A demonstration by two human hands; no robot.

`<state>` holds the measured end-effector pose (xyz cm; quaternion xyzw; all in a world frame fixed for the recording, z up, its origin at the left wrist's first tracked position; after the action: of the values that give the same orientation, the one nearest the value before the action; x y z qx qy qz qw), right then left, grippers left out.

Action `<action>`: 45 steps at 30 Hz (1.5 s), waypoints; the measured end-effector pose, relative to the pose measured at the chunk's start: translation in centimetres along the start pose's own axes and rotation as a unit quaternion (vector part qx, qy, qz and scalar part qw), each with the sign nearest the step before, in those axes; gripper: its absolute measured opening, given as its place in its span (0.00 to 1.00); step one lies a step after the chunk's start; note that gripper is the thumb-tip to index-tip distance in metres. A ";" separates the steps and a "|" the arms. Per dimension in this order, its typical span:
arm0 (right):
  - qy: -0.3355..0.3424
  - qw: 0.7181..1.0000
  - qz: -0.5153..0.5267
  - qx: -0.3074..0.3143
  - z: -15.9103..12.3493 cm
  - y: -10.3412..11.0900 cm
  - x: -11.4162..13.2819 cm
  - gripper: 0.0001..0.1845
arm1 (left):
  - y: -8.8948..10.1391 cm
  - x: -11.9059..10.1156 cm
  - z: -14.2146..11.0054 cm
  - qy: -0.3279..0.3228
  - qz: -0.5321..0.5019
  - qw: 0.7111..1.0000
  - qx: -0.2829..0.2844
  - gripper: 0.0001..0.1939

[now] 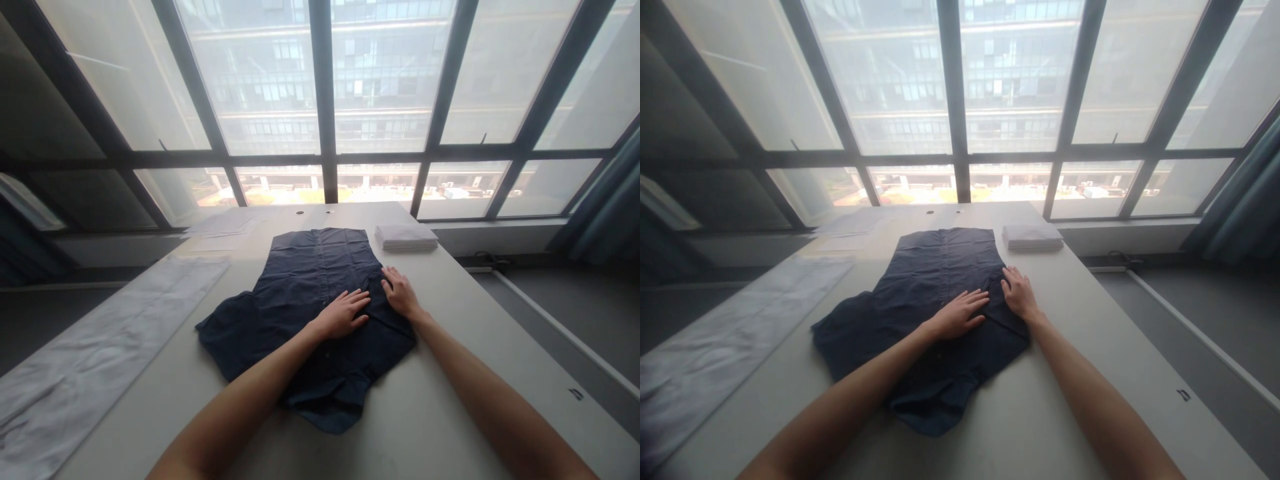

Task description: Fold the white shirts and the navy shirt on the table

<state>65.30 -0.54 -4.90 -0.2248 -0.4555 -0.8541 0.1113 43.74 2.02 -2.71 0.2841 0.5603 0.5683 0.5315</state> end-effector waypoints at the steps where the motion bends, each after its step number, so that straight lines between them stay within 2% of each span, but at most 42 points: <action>1: -0.007 0.999 0.004 -0.041 0.2 0.5 -0.3 0.27 | 0.1 -0.1 0.0 -0.005 0.003 1.000 -0.001 0.29; 4: -0.016 0.992 0.015 -0.124 0.5 1.8 -0.8 0.29 | 0.4 -0.4 0.0 -0.030 0.015 0.999 0.002 0.28; 8: -0.002 0.991 0.032 -0.132 0.5 2.2 -0.5 0.31 | 0.4 -0.6 0.0 -0.033 0.027 0.999 0.030 0.24; 10: 0.020 0.996 0.031 -0.085 0.3 1.6 0.0 0.32 | 0.3 -0.6 0.0 -0.033 0.029 0.998 0.034 0.24; 14: 0.062 0.992 -0.019 0.104 -0.4 -0.4 0.8 0.29 | 0.1 -0.4 0.1 -0.030 0.024 0.999 0.024 0.29; 15: 0.064 0.988 -0.033 0.136 -0.6 -0.8 0.8 0.29 | 0.0 -0.3 0.1 -0.028 0.023 0.999 0.022 0.29; 17: 0.066 0.984 -0.050 0.160 -0.7 -1.1 0.8 0.28 | -0.2 -0.2 0.0 -0.027 0.024 0.999 0.023 0.29; 20: 0.067 0.988 -0.043 0.133 -0.6 -0.8 0.9 0.29 | -0.2 -0.1 0.0 -0.024 0.025 0.999 0.026 0.28; 25: 0.048 0.999 0.013 -0.004 -0.1 0.8 1.1 0.30 | 0.0 -0.4 0.0 -0.022 0.019 0.999 0.022 0.27; 27: 0.043 0.998 0.028 -0.036 0.0 1.3 1.1 0.30 | 0.1 -0.4 0.0 -0.019 0.017 0.999 0.023 0.27; 29: 0.047 0.998 0.036 -0.037 0.0 1.4 1.3 0.30 | 0.2 -0.5 0.0 -0.018 0.015 0.999 0.022 0.27; 34: 0.069 0.997 0.036 0.002 -0.4 0.7 2.0 0.30 | 0.1 -0.3 0.0 -0.021 0.009 1.000 0.015 0.27; 37: 0.049 0.998 0.044 0.008 -0.3 0.3 1.6 0.28 | 0.0 -0.2 0.0 -0.020 0.010 1.000 0.015 0.27; 42: -0.030 0.986 0.135 -0.090 0.4 0.8 -0.4 0.28 | 0.0 -0.3 0.0 -0.018 0.006 1.000 0.019 0.27; 45: -0.084 0.975 0.162 -0.129 0.6 0.9 -1.5 0.27 | 0.2 -0.4 0.0 -0.012 0.008 1.000 0.024 0.27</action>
<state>67.16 -0.58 -4.71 -0.3789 -0.3071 -0.8543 0.1797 43.83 1.72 -2.46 0.3083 0.5652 0.5550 0.5268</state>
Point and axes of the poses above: each hand's wrist, its own z-axis towards the middle knuckle, its own y-axis out of the back of the hand, x = y × z, the point moved 4 cm from there along z, towards the middle knuckle, and after that the axes turned 5 degrees about -x, right-handed, at the moved point
